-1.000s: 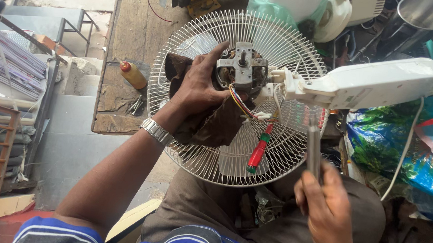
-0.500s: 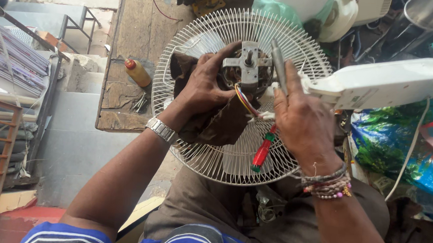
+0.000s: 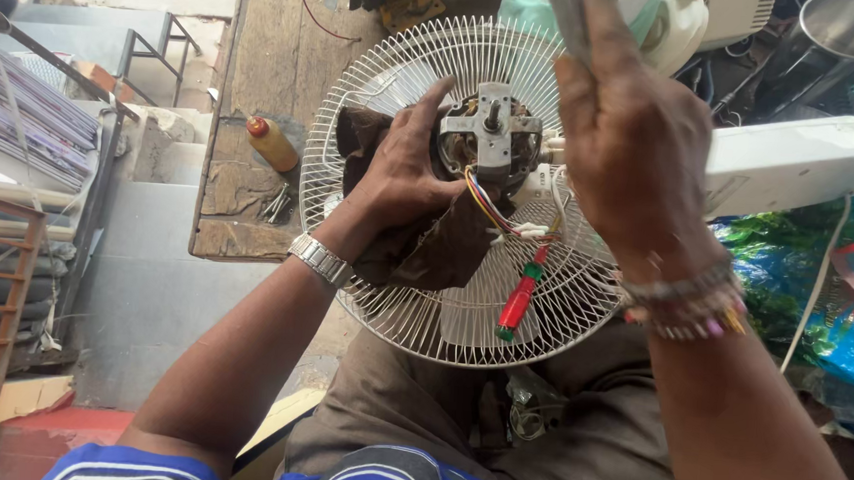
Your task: The person disassembles a fan motor, applies oil to the central shaft from a small bottle, cleans the metal housing with a dark cloth, and manipulates the internal wiring and motor components.
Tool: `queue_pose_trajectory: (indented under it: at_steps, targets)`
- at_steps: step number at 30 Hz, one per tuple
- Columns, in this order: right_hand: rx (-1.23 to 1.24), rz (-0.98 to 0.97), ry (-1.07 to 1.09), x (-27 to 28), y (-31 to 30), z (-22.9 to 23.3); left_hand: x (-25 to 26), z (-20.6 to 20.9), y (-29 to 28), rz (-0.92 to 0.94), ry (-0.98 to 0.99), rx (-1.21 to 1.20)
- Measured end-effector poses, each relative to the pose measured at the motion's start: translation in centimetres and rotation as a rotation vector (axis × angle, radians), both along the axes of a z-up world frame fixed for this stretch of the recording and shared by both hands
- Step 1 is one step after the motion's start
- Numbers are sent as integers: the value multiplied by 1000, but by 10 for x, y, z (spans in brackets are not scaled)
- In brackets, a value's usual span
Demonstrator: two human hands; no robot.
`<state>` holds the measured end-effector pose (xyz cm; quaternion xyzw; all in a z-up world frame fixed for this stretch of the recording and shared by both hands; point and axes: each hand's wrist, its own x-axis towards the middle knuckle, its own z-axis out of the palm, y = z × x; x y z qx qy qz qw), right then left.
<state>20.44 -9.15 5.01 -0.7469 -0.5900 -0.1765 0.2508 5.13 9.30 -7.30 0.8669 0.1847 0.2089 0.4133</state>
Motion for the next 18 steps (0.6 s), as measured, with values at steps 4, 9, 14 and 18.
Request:
queue_pose_trajectory:
  at_steps: [4,9,14,18]
  targets:
    - [-370,-51,108,11,33,8,0,5,0,2,4,7]
    - [-316,-100,210,14,31,7,0,0,0,-12,-25,-27]
    - [-408,-65,330,15,26,0,1,4,-2,-8,18,-26]
    - [-51,36,374,5,-11,-8,-1,3,-2,-1,13,-19]
